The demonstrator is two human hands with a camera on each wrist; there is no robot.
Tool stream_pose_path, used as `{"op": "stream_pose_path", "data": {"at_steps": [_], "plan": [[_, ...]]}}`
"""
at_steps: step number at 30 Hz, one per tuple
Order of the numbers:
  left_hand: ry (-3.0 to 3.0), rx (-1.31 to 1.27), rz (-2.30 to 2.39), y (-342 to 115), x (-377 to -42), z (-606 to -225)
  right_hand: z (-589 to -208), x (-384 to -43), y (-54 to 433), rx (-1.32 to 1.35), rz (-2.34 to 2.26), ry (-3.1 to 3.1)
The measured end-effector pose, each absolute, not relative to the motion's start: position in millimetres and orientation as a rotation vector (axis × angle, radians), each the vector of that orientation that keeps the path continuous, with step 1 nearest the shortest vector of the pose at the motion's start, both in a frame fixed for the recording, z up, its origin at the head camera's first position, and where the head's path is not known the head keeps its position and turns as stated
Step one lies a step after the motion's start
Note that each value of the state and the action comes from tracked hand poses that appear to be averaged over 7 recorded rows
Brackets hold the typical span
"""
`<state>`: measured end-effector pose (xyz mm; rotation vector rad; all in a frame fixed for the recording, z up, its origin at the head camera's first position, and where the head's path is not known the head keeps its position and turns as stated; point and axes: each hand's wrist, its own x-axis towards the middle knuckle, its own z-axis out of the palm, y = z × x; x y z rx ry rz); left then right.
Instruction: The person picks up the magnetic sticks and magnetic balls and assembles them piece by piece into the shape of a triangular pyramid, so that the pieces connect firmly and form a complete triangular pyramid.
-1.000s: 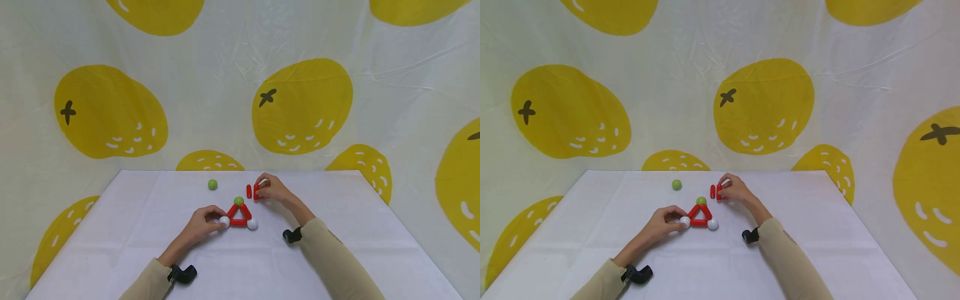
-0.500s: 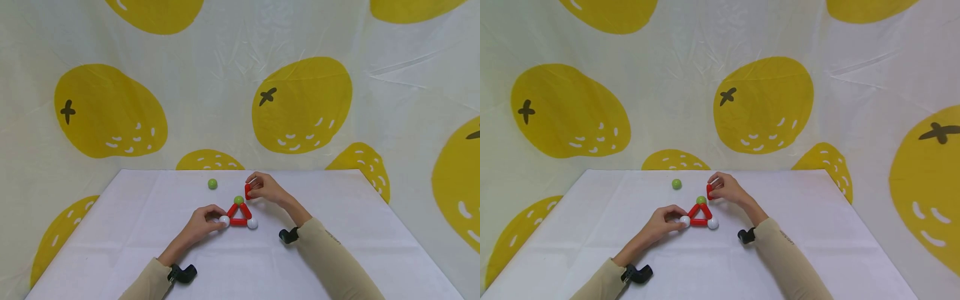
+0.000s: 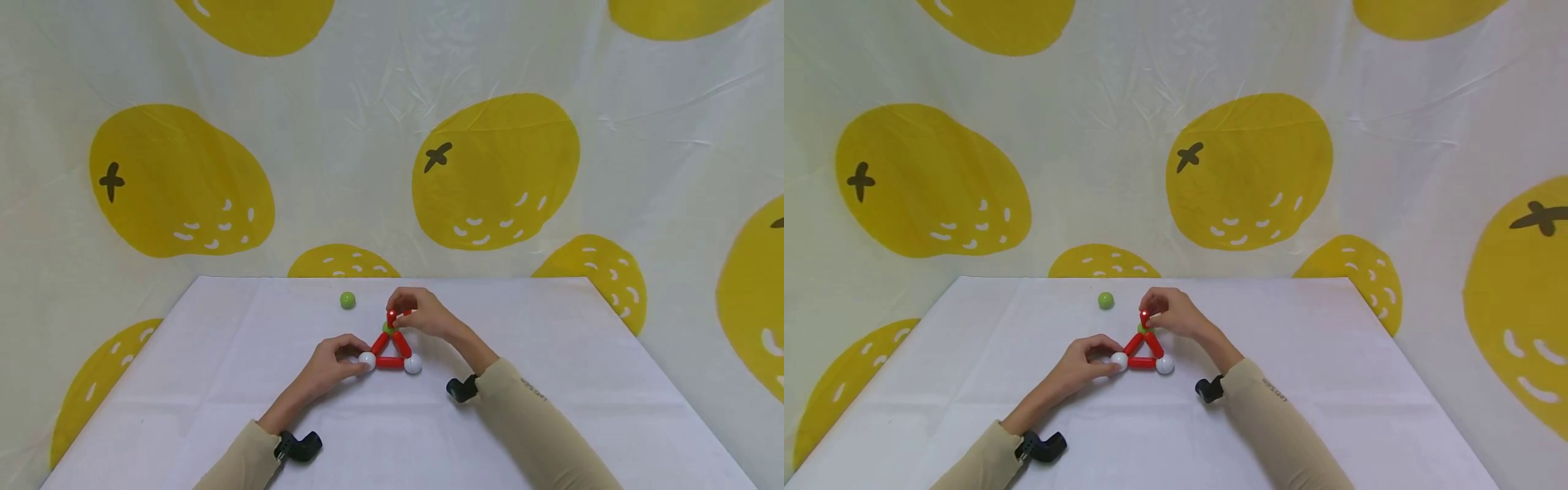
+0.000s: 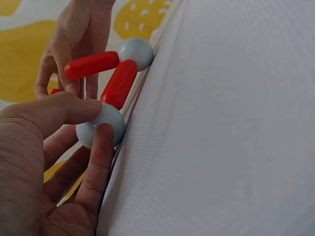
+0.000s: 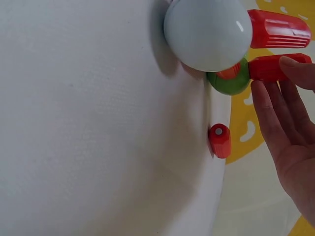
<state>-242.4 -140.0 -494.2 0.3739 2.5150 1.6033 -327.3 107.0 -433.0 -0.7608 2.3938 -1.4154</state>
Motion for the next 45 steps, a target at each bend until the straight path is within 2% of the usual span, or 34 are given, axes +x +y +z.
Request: {"op": "stream_pose_path", "data": {"at_steps": [20, 45], "plan": [[2.513, 0.385, 1.615, -141.3, -242.6, -495.8, -431.0, -322.2, 104.6, -0.844, -1.366, 2.366], [2.519, 0.392, 1.596, -143.5, -243.5, -497.6, -432.3, -322.1, 105.2, -0.820, -1.319, 2.402]]}}
